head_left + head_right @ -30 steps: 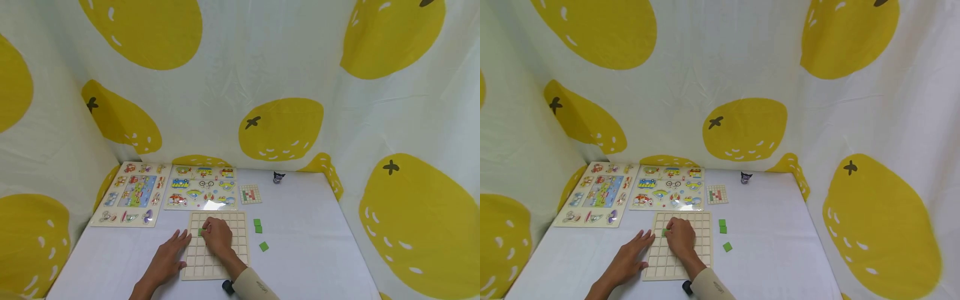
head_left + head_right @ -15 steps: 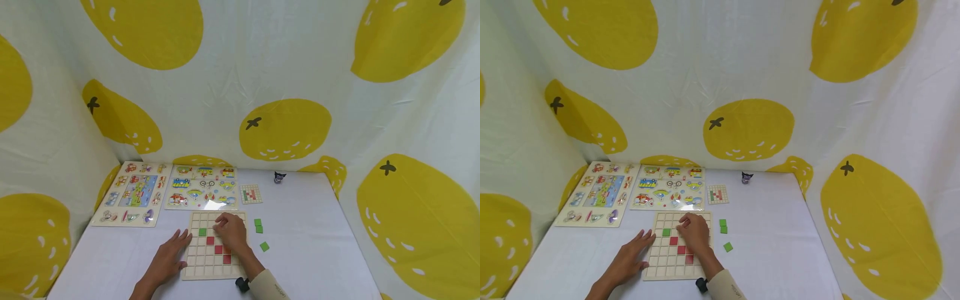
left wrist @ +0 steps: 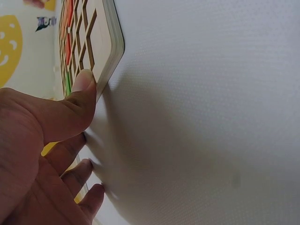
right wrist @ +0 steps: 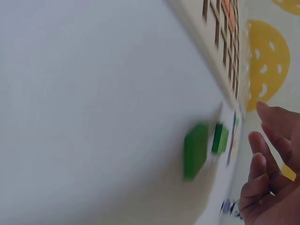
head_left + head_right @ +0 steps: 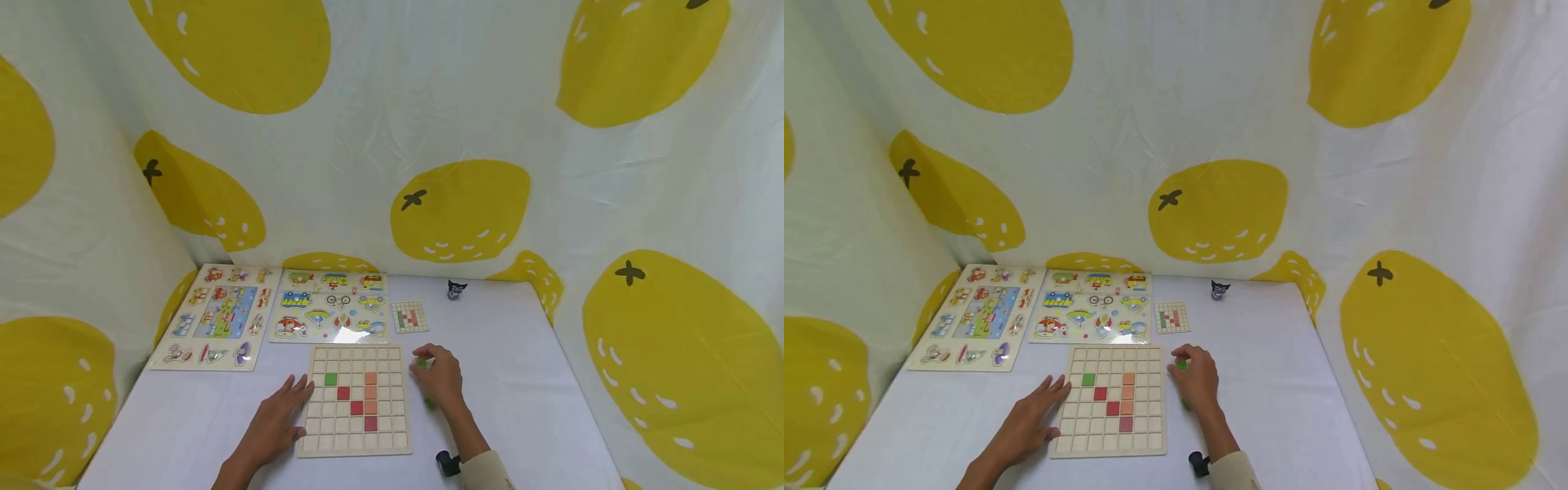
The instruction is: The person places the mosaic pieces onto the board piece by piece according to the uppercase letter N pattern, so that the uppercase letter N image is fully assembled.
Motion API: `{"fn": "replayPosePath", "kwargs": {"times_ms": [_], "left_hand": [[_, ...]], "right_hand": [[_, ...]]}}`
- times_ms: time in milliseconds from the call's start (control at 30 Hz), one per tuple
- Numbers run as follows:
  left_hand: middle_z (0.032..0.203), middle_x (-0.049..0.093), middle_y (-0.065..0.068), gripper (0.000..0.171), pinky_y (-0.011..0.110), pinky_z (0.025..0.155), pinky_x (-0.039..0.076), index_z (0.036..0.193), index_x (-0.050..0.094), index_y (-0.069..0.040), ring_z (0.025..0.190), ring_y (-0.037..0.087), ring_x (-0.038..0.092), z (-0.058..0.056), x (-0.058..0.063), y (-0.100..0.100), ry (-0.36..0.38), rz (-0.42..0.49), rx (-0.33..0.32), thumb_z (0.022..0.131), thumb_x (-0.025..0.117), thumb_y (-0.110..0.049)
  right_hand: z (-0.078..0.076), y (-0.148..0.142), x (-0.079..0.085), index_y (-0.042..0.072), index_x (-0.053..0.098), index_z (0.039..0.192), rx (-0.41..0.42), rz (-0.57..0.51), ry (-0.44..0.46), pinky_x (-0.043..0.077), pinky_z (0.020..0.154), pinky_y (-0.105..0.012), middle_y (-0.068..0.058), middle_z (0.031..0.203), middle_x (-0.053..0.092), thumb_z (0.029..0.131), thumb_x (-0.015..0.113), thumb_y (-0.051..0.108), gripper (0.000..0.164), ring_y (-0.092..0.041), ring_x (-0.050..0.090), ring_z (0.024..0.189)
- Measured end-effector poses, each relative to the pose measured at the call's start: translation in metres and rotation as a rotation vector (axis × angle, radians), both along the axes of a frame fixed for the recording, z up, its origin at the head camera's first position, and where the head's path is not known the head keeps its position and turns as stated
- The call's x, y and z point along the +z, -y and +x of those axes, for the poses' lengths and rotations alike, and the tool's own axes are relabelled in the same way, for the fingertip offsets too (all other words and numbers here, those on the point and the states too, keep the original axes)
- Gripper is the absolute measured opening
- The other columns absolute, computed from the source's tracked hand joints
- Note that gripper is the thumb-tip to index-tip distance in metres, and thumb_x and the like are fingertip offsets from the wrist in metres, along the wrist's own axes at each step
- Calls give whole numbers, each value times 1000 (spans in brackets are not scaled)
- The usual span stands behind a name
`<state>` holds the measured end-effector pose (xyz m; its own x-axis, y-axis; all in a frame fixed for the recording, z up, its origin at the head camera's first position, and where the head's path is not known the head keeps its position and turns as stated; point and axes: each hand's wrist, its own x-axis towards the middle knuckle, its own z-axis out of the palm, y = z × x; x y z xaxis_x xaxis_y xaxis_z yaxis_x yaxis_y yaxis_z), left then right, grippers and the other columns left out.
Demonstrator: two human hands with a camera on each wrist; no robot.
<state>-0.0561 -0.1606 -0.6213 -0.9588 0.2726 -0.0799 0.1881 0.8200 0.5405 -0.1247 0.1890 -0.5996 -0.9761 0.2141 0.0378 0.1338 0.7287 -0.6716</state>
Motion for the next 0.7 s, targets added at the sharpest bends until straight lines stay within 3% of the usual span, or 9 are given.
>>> {"fn": "replayPosePath", "kwargs": {"times_ms": [200,400,700], "left_hand": [[167,46,9,92,66,121,39,156,55,-14,161,40,33,0,1,0,-17,2,-3,72,95,-11],[166,48,10,92,66,120,40,155,56,-13,160,41,35,1,2,0,-31,9,-4,72,95,-10],[167,46,9,92,68,119,40,156,55,-14,160,40,34,1,-1,1,-33,9,-4,73,94,-11]], "right_hand": [[0,-23,-8,21,81,114,31,78,24,44,71,-30,0,115,77,79,92,14,37,-16,57,87],[-2,-25,-11,18,81,114,60,82,33,42,69,-28,-1,112,77,81,90,10,35,-14,54,82],[-10,-22,-16,17,82,114,85,150,20,51,79,-36,-1,113,78,82,89,11,33,-17,62,94]]}}
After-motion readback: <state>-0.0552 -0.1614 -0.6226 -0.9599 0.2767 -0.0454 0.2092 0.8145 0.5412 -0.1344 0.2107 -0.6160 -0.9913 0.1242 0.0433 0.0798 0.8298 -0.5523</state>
